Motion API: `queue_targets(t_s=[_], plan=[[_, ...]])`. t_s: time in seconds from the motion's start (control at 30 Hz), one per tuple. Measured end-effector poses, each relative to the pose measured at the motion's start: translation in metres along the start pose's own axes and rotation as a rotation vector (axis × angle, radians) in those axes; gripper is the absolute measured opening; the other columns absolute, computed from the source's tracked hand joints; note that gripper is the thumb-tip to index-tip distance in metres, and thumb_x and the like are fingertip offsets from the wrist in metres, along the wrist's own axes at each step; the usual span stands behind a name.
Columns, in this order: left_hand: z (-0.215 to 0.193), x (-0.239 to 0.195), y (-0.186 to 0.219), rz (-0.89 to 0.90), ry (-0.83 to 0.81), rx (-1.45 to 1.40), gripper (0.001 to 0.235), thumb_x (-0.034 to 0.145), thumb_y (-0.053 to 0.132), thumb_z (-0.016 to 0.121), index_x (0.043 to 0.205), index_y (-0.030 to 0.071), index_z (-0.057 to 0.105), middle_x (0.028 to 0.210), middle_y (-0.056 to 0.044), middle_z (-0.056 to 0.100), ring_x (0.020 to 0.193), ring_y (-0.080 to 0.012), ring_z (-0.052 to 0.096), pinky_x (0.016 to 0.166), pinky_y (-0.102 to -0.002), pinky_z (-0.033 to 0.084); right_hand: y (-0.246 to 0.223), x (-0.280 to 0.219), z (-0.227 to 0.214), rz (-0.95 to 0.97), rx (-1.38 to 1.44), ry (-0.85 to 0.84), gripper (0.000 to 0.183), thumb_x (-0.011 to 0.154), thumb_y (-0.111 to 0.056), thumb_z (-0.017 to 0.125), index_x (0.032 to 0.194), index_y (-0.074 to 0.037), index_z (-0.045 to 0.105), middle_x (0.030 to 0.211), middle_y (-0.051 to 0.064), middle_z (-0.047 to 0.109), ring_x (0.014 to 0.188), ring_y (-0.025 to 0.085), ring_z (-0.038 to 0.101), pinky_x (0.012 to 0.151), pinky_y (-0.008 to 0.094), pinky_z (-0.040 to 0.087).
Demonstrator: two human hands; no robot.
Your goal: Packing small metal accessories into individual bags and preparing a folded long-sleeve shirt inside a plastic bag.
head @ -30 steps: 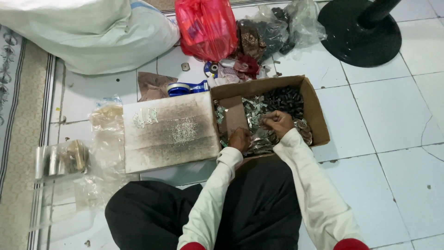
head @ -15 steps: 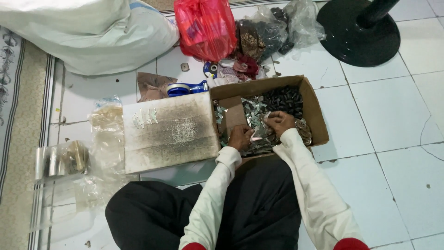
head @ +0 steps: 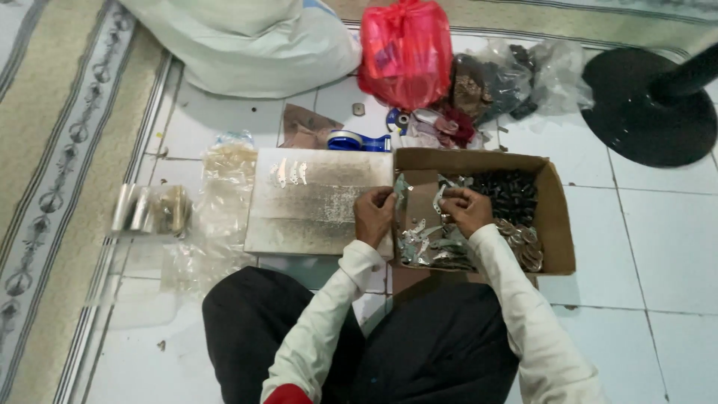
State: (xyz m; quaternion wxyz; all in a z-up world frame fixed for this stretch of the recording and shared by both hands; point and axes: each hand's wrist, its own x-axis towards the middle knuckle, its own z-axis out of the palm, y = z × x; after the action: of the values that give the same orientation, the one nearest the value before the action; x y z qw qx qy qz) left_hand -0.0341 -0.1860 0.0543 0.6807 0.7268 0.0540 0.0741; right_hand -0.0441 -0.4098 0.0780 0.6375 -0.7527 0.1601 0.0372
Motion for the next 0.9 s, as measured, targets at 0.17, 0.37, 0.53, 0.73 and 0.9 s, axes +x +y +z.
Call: queue_targets(t_s=[0.17, 0.37, 0.53, 0.73, 0.9], plan=[[-0.088, 0.04, -0.024, -0.043, 0.216, 0.166, 0.019, 0.089, 0.012, 0.077, 0.103, 0.0, 0.079, 0.088, -0.021, 0.078, 0.085, -0.0334, 0.077, 0.072, -0.041, 0.06, -0.005, 0.015, 0.104, -0.052, 0.011, -0.104, 0.033, 0.083, -0.011, 0.085, 0.111, 0.003, 0.073, 0.084, 0.019, 0.074, 0.076, 0.023, 0.072, 0.064, 0.036, 0.063], [-0.137, 0.073, -0.059, -0.102, 0.301, 0.3, 0.017, 0.088, 0.016, 0.078, 0.101, 0.005, 0.081, 0.086, -0.019, 0.078, 0.084, -0.0355, 0.077, 0.07, -0.043, 0.061, 0.026, 0.057, 0.221, -0.056, -0.044, -0.107, 0.027, 0.079, -0.012, 0.085, 0.105, -0.006, 0.078, 0.079, 0.015, 0.075, 0.069, 0.022, 0.073, 0.056, 0.036, 0.064], [-0.143, 0.096, -0.072, -0.155, 0.299, 0.342, 0.015, 0.09, 0.017, 0.077, 0.101, 0.008, 0.082, 0.086, -0.016, 0.079, 0.083, -0.0324, 0.078, 0.068, -0.04, 0.061, 0.026, 0.08, 0.27, -0.067, -0.178, -0.036, 0.021, 0.079, -0.015, 0.085, 0.1, -0.016, 0.082, 0.075, 0.009, 0.076, 0.068, 0.019, 0.075, 0.055, 0.035, 0.064], [-0.141, 0.094, -0.066, -0.136, 0.328, 0.375, 0.014, 0.087, 0.014, 0.078, 0.098, 0.005, 0.081, 0.085, -0.017, 0.078, 0.081, -0.0326, 0.078, 0.066, -0.04, 0.062, 0.007, 0.073, 0.271, -0.091, -0.266, 0.014, 0.022, 0.078, -0.022, 0.088, 0.099, -0.019, 0.082, 0.084, 0.008, 0.078, 0.079, 0.024, 0.076, 0.064, 0.039, 0.063], [-0.141, 0.073, -0.053, 0.034, 0.308, 0.384, 0.01, 0.089, 0.01, 0.077, 0.094, 0.001, 0.079, 0.082, -0.02, 0.077, 0.078, -0.0363, 0.076, 0.063, -0.042, 0.062, -0.025, 0.029, 0.244, -0.091, -0.169, 0.069, 0.018, 0.086, -0.016, 0.076, 0.102, -0.012, 0.078, 0.083, 0.011, 0.075, 0.062, 0.023, 0.071, 0.051, 0.037, 0.063]])
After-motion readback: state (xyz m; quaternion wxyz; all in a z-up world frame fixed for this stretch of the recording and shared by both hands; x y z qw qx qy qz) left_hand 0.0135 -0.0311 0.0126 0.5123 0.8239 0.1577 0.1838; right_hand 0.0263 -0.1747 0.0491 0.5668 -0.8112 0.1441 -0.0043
